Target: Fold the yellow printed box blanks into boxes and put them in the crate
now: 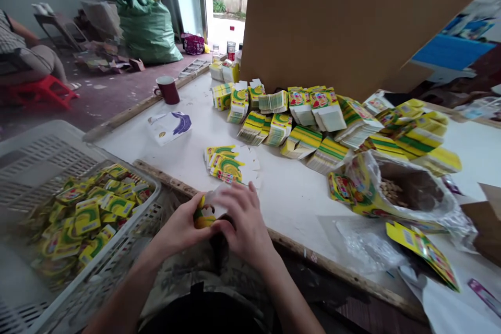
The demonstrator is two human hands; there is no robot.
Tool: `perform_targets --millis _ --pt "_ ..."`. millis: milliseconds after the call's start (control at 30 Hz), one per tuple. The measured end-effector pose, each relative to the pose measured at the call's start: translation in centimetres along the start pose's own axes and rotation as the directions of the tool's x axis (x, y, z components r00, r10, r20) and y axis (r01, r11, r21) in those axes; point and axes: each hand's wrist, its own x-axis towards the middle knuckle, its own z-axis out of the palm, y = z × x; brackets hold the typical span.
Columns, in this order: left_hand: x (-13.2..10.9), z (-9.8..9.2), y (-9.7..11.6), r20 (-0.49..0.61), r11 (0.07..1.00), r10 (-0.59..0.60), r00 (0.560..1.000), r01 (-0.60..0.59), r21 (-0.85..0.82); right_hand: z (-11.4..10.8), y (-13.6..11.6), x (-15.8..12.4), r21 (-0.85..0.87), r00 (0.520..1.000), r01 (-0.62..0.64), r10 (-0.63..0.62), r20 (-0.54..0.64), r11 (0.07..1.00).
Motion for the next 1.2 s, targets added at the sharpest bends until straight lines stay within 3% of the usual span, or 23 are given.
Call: perform_targets --millis 67,100,133,200,267,367,433,500,600,667,800,900,1000,1200 --pt "-0.1 0.7 -0.4 -0.134 0.999 0.004 0.991 0.001 0.037 1.0 0.4 -0.5 0.249 0.952 -0.235 0.275 -0.136 0.939" --pt "-0.3 1.0 -0.5 -0.18 0.998 0.02 0.983 -0.007 0.068 1.5 0.5 -0.6 0.401 0.907 -0.33 0.405 -0.116 0.854" --pt "-0.4 1.3 -0.6 -0.205 0.995 0.042 0.978 -0.023 0.093 2.0 0.7 -0.7 0.532 0.864 -0.408 0.502 -0.037 0.742" --pt "-0.5 1.9 -0.7 -0.228 0.99 0.101 0.968 -0.075 0.121 2.9 0.7 -0.6 0.657 0.794 -0.538 0.579 0.186 0.528" --pt "-0.6 2.4 -0.6 -0.221 0.981 0.164 0.961 -0.135 0.138 3.5 0.5 -0.3 0.644 0.74 -0.622 0.604 0.297 0.446" --pt "-0.6 2.7 -0.4 -0.194 0.971 0.202 0.96 -0.171 0.168 3.7 0.4 0.3 0.606 0.713 -0.656 0.634 0.3 0.45" --pt "-0.6 2.5 -0.3 -0.172 0.974 0.175 0.969 -0.144 0.177 3.6 0.4 0.5 0.614 0.722 -0.65 0.617 0.314 0.448" --pt "-0.5 2.1 -0.4 -0.154 0.985 0.118 0.981 -0.096 0.144 3.3 0.5 0.3 0.609 0.765 -0.62 0.554 0.329 0.495" --pt "-0.4 1.7 -0.6 -0.141 0.999 0.031 0.989 -0.024 0.048 2.8 0.2 -0.2 0.522 0.846 -0.533 0.41 0.341 0.665" --pt "-0.4 1.8 -0.9 -0.138 1.0 0.006 0.99 -0.007 -0.007 2.7 -0.1 -0.4 0.454 0.873 -0.479 0.355 0.335 0.751" --pt "-0.4 2.5 -1.4 -0.265 0.995 0.017 0.964 -0.043 -0.089 2.8 0.0 -0.4 0.41 0.885 -0.465 0.407 0.226 0.784" --pt "-0.3 2.2 -1.4 -0.36 0.999 0.027 0.932 -0.037 -0.019 2.7 0.8 -0.6 0.377 0.9 -0.431 0.42 0.115 0.82" --pt "-0.3 1.2 -1.0 -0.348 0.998 0.038 0.937 -0.018 0.061 2.1 1.5 -1.0 0.254 0.945 -0.308 0.263 0.196 0.917" --pt "-0.5 0.0 -0.4 -0.259 0.994 0.058 0.964 -0.033 0.1 -0.4 1.8 -0.2 0.203 0.903 -0.278 0.184 0.389 0.939"
